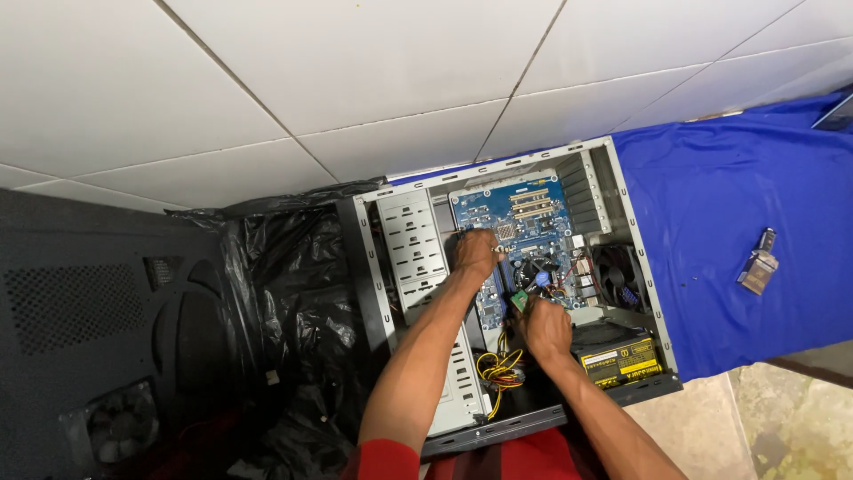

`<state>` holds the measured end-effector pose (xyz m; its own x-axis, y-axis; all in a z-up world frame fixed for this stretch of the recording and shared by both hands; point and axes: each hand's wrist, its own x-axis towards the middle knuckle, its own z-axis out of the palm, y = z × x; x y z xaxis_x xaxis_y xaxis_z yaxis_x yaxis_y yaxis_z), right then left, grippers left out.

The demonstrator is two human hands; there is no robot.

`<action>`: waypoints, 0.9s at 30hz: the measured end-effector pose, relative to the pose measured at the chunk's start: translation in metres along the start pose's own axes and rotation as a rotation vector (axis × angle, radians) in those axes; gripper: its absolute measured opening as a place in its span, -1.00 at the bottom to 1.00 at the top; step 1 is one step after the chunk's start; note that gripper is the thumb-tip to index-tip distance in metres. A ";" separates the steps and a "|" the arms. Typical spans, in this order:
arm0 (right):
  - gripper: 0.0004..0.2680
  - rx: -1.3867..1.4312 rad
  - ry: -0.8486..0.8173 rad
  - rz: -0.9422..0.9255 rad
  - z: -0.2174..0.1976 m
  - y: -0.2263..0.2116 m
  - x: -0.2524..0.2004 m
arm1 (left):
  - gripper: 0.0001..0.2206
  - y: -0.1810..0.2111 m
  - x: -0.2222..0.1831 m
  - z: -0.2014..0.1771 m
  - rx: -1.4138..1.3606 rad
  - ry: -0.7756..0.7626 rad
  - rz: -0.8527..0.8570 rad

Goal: Disassembling a desktop computer by removing internal components and unscrewing the motherboard

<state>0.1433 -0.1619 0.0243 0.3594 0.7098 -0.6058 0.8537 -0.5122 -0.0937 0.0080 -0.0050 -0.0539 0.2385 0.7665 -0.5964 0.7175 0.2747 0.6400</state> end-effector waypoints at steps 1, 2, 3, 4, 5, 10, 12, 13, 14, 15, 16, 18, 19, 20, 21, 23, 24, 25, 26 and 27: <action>-0.78 0.000 -0.002 0.001 -0.012 -0.007 -0.008 | -0.80 -0.005 0.003 0.007 0.001 -0.002 -0.002; -0.78 0.013 -0.009 0.000 -0.026 -0.014 -0.015 | -0.79 -0.009 0.008 0.013 -0.006 -0.008 -0.004; -0.78 0.025 -0.015 -0.001 -0.039 -0.022 -0.021 | -0.78 -0.012 0.014 0.019 -0.013 -0.014 -0.006; -0.78 0.023 -0.018 0.000 -0.040 -0.022 -0.022 | -0.78 -0.004 0.004 0.014 -0.014 -0.016 -0.008; -0.79 0.021 -0.021 0.012 -0.041 -0.022 -0.024 | -0.78 0.004 -0.007 0.008 -0.005 -0.036 -0.028; -0.77 0.085 -0.001 0.025 -0.054 -0.022 -0.014 | -0.77 0.032 -0.009 -0.003 0.058 -0.074 -0.074; -0.76 0.099 -0.020 0.013 -0.053 -0.020 -0.010 | -0.83 0.001 0.033 0.037 0.082 -0.012 -0.097; -0.76 0.102 -0.021 0.014 -0.055 -0.025 -0.016 | -0.83 0.004 0.019 0.023 0.085 -0.013 -0.098; -0.77 0.110 -0.049 0.032 -0.059 -0.030 -0.022 | -0.84 0.009 0.005 0.009 0.090 0.002 -0.043; -0.79 0.117 -0.078 0.051 -0.063 -0.035 -0.028 | -0.85 0.013 -0.008 -0.005 0.095 0.018 0.013; -0.79 0.112 -0.085 0.049 -0.065 -0.036 -0.031 | -0.85 0.005 -0.003 0.004 0.091 0.017 0.005; -0.76 0.089 -0.089 0.026 -0.072 -0.042 -0.032 | -0.82 -0.007 0.013 0.016 0.007 0.028 -0.025; -0.76 0.084 -0.087 0.017 -0.072 -0.041 -0.028 | -0.82 -0.006 0.019 0.015 0.002 0.036 -0.027; -0.76 0.113 -0.102 0.033 -0.068 -0.038 -0.028 | -0.82 -0.008 0.020 0.019 -0.018 0.033 -0.018; -0.75 0.141 -0.117 0.049 -0.064 -0.034 -0.028 | -0.82 -0.009 0.021 0.023 -0.038 0.030 -0.010; -0.76 0.143 -0.118 0.036 -0.051 -0.025 -0.021 | -0.81 -0.006 0.013 0.016 -0.061 0.024 -0.008; -0.77 0.150 -0.115 0.025 -0.044 -0.021 -0.017 | -0.80 -0.004 0.010 0.013 -0.080 0.017 -0.001; -0.77 0.150 -0.114 0.024 -0.048 -0.023 -0.019 | -0.80 -0.005 0.011 0.012 -0.081 0.017 0.000; -0.78 0.158 -0.126 0.023 -0.053 -0.025 -0.020 | -0.80 -0.006 0.011 0.013 -0.088 0.014 0.013; -0.78 0.166 -0.139 0.021 -0.057 -0.027 -0.021 | -0.79 -0.008 0.011 0.013 -0.095 0.011 0.025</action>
<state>0.1343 -0.1359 0.0844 0.3109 0.6307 -0.7110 0.7689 -0.6066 -0.2020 0.0137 -0.0059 -0.0716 0.2480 0.7801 -0.5743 0.6457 0.3088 0.6983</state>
